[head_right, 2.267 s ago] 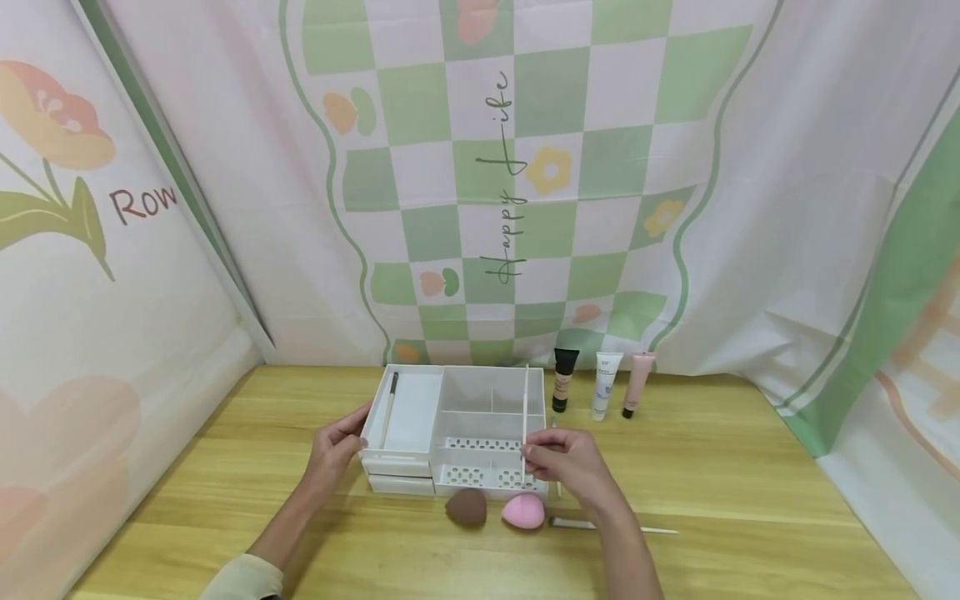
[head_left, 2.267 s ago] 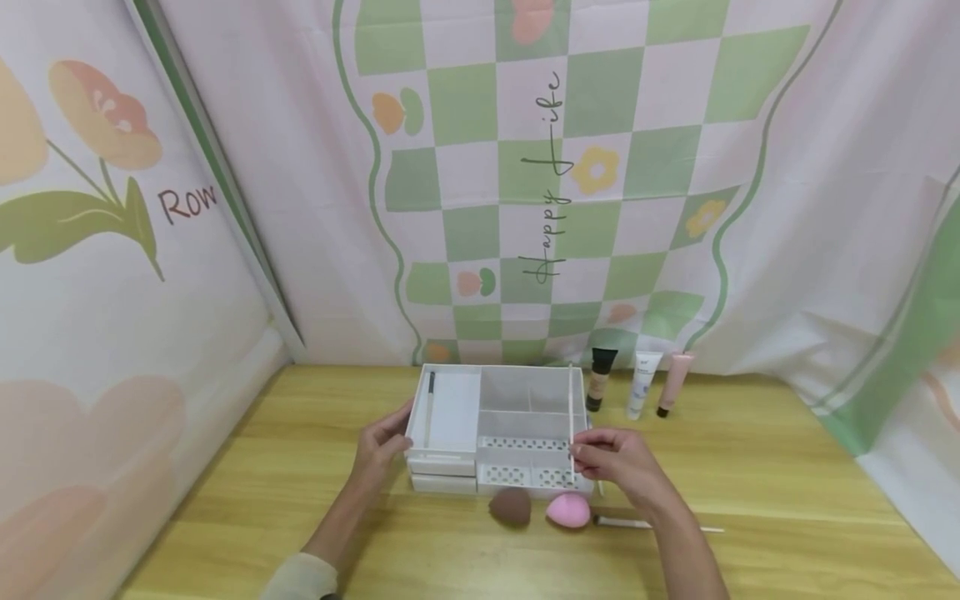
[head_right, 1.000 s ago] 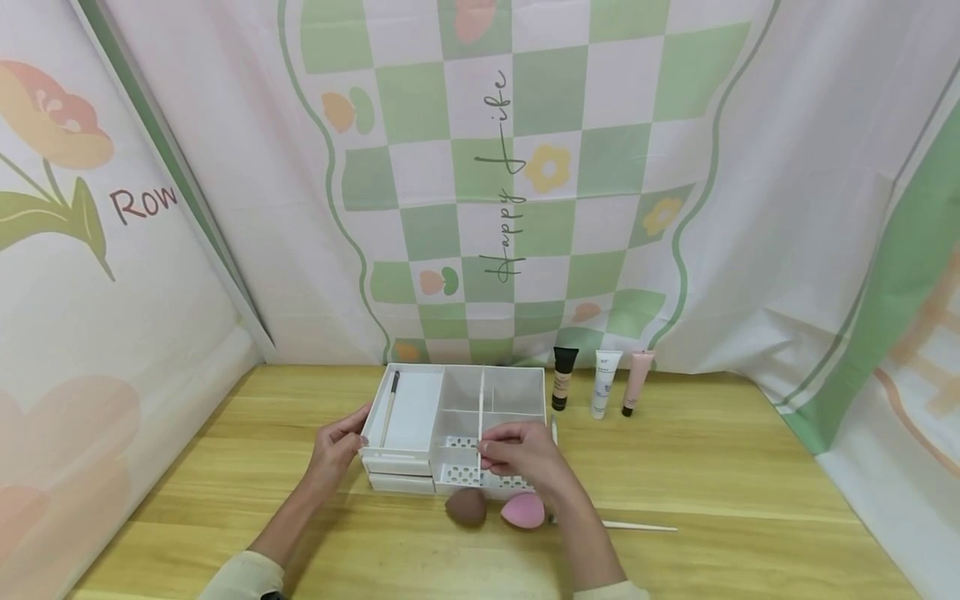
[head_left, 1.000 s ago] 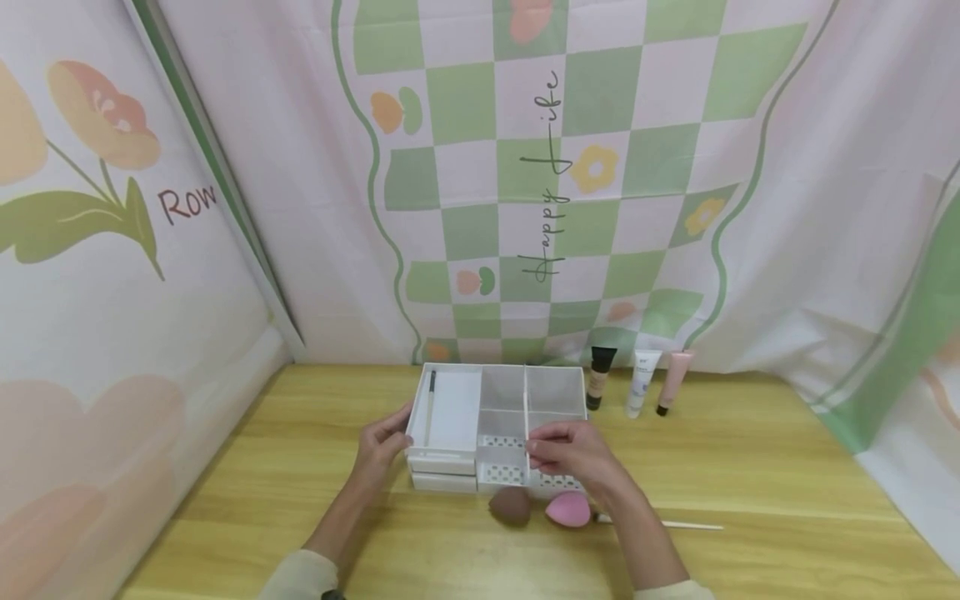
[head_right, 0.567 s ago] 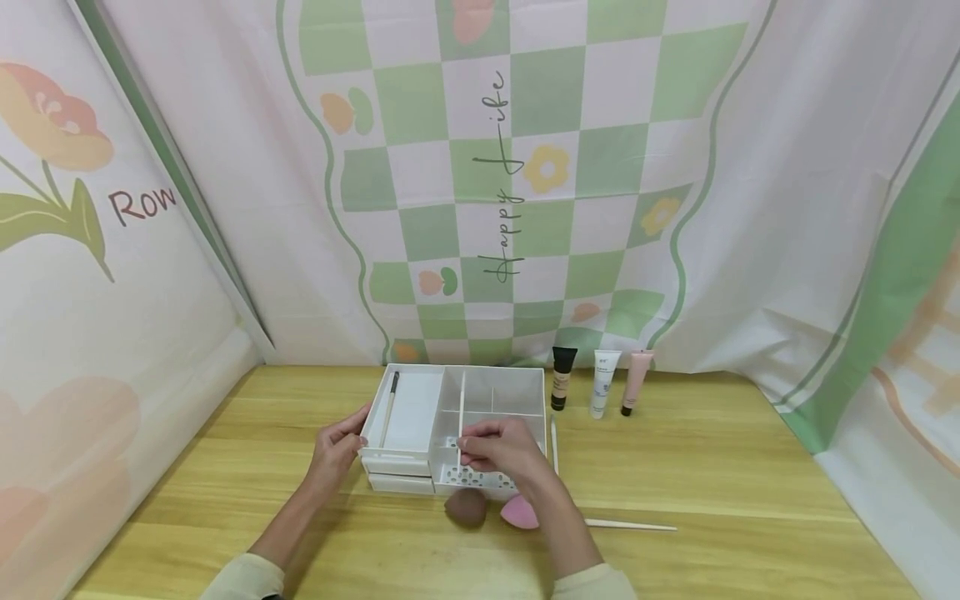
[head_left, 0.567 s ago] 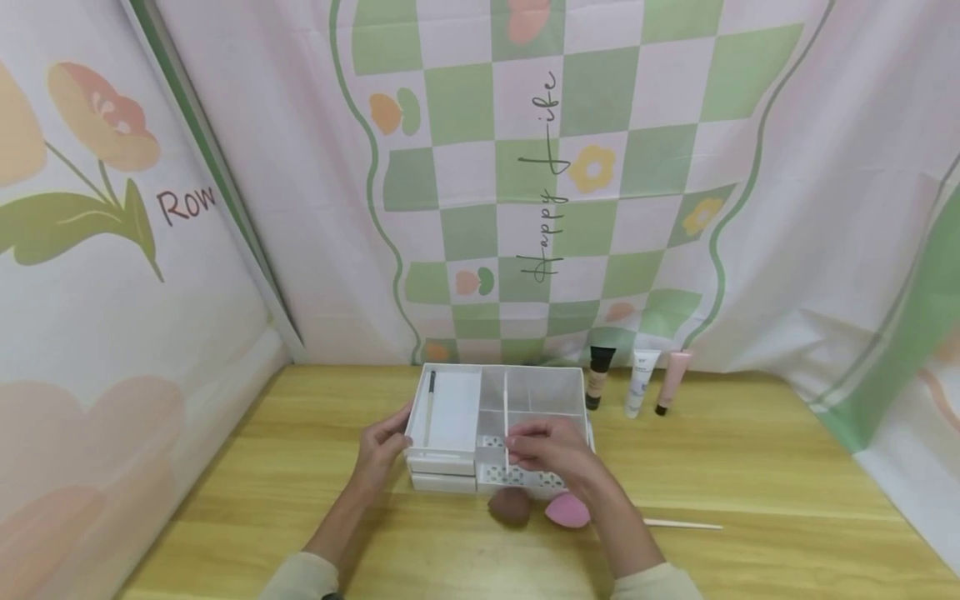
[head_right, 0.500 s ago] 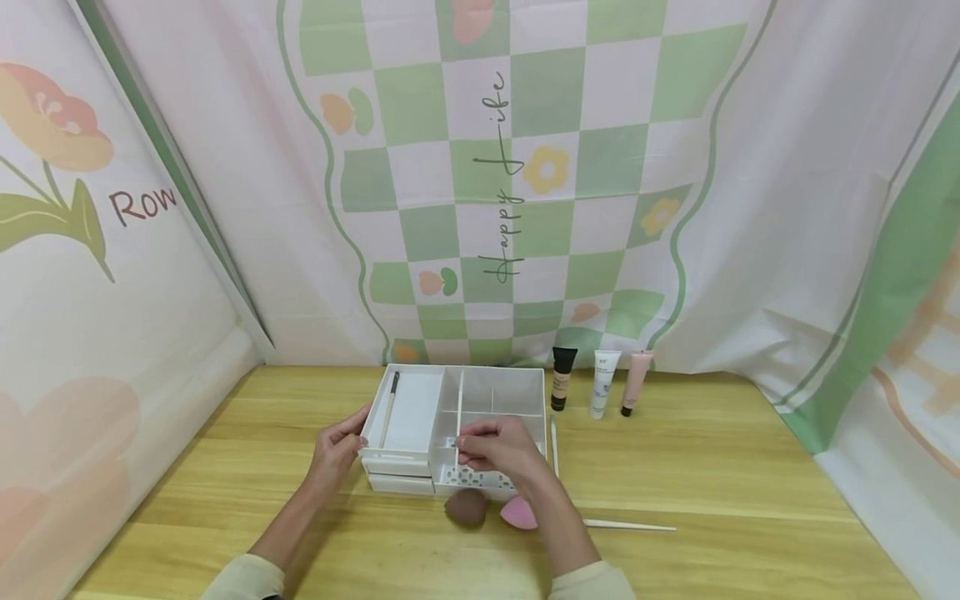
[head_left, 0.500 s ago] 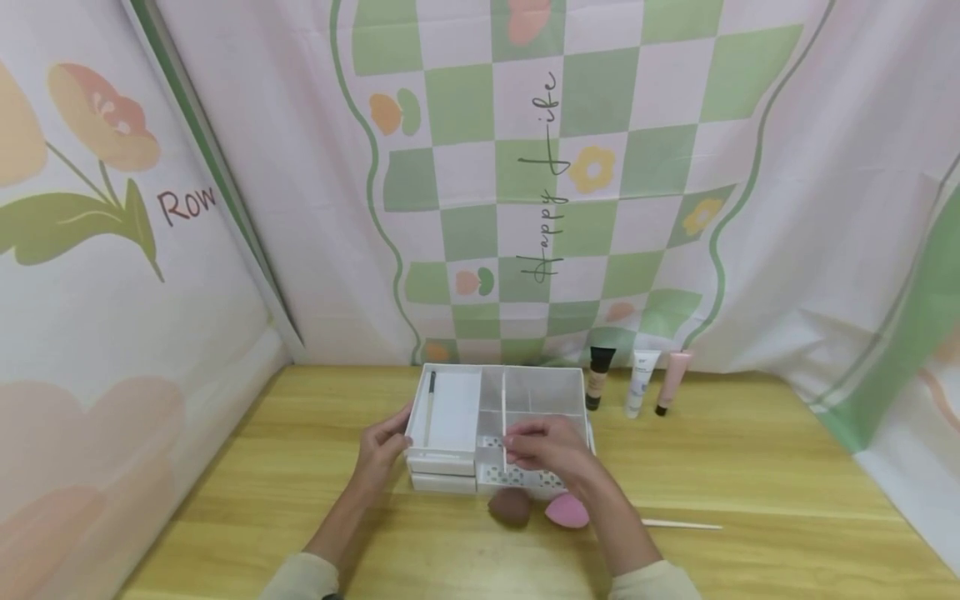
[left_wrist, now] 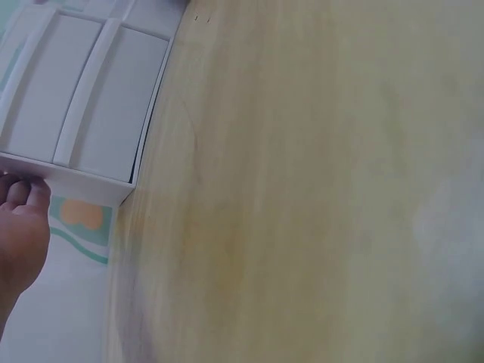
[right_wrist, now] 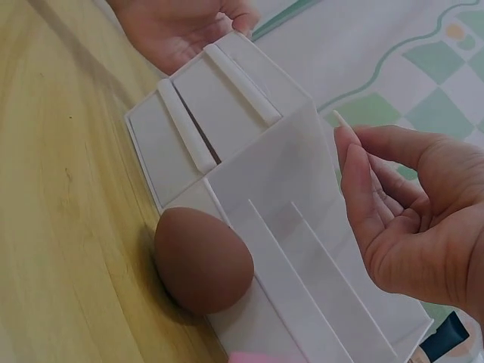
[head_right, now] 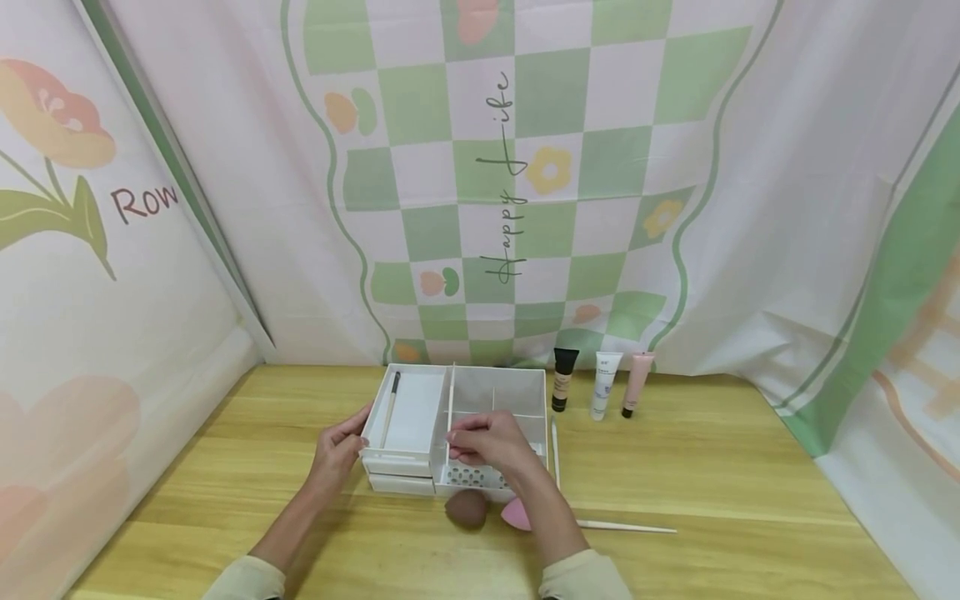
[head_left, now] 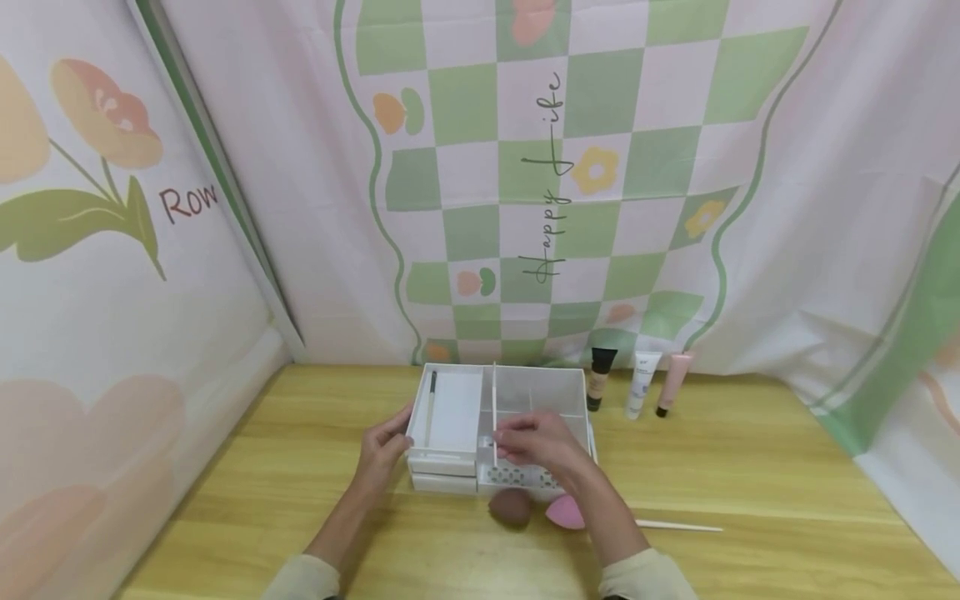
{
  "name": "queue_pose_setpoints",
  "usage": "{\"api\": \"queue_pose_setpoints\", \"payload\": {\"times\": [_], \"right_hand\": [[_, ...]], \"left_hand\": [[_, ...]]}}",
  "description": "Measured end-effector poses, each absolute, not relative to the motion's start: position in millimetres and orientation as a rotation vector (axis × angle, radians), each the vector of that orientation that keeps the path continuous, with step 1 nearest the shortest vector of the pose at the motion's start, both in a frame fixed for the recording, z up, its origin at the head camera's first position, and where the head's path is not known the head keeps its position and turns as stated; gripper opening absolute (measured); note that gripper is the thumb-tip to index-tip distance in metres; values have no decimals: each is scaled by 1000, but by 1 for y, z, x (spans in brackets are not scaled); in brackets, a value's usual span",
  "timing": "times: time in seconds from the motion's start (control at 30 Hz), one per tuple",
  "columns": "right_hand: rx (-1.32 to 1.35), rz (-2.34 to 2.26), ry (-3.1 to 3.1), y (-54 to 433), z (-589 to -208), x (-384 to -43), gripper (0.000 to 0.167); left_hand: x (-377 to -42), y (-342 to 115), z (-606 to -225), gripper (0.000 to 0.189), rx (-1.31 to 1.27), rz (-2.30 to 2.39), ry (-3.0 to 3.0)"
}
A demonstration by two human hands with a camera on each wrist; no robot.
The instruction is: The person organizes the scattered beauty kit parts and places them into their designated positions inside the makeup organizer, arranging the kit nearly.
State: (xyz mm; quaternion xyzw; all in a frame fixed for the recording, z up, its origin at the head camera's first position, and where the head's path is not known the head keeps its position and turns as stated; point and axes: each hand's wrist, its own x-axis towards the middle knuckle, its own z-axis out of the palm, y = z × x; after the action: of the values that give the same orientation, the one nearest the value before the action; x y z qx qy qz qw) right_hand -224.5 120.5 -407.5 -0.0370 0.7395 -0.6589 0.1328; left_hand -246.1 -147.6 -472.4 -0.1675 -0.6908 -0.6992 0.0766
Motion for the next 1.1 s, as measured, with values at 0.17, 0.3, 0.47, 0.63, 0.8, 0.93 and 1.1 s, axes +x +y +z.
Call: {"api": "queue_pose_setpoints", "payload": {"times": [0.17, 0.3, 0.47, 0.63, 0.8, 0.93, 1.1], "right_hand": [[-91, -1875, 2172, 111, -406, -231, 33], [-127, -1857, 2177, 104, -403, -235, 32], [-138, -1868, 2137, 96, -399, -238, 33], [-118, -1868, 2124, 90, -395, -241, 30], [-121, -1884, 2100, 85, -390, -246, 28], [-91, -1857, 2124, 81, -387, -250, 25], [-58, -1781, 2175, 74, -383, -257, 20]], "left_hand": [[-245, -147, -471, 59, -481, -2096, -2084], [-244, -147, -470, 59, -471, -2102, -2083], [-245, -148, -472, 60, -478, -2115, -2081], [-245, -148, -472, 60, -490, -2120, -2070], [-244, -147, -471, 60, -461, -2131, -2071], [-244, -146, -470, 60, -465, -2132, -2076], [-244, -146, -471, 58, -484, -2113, -2075]]}}
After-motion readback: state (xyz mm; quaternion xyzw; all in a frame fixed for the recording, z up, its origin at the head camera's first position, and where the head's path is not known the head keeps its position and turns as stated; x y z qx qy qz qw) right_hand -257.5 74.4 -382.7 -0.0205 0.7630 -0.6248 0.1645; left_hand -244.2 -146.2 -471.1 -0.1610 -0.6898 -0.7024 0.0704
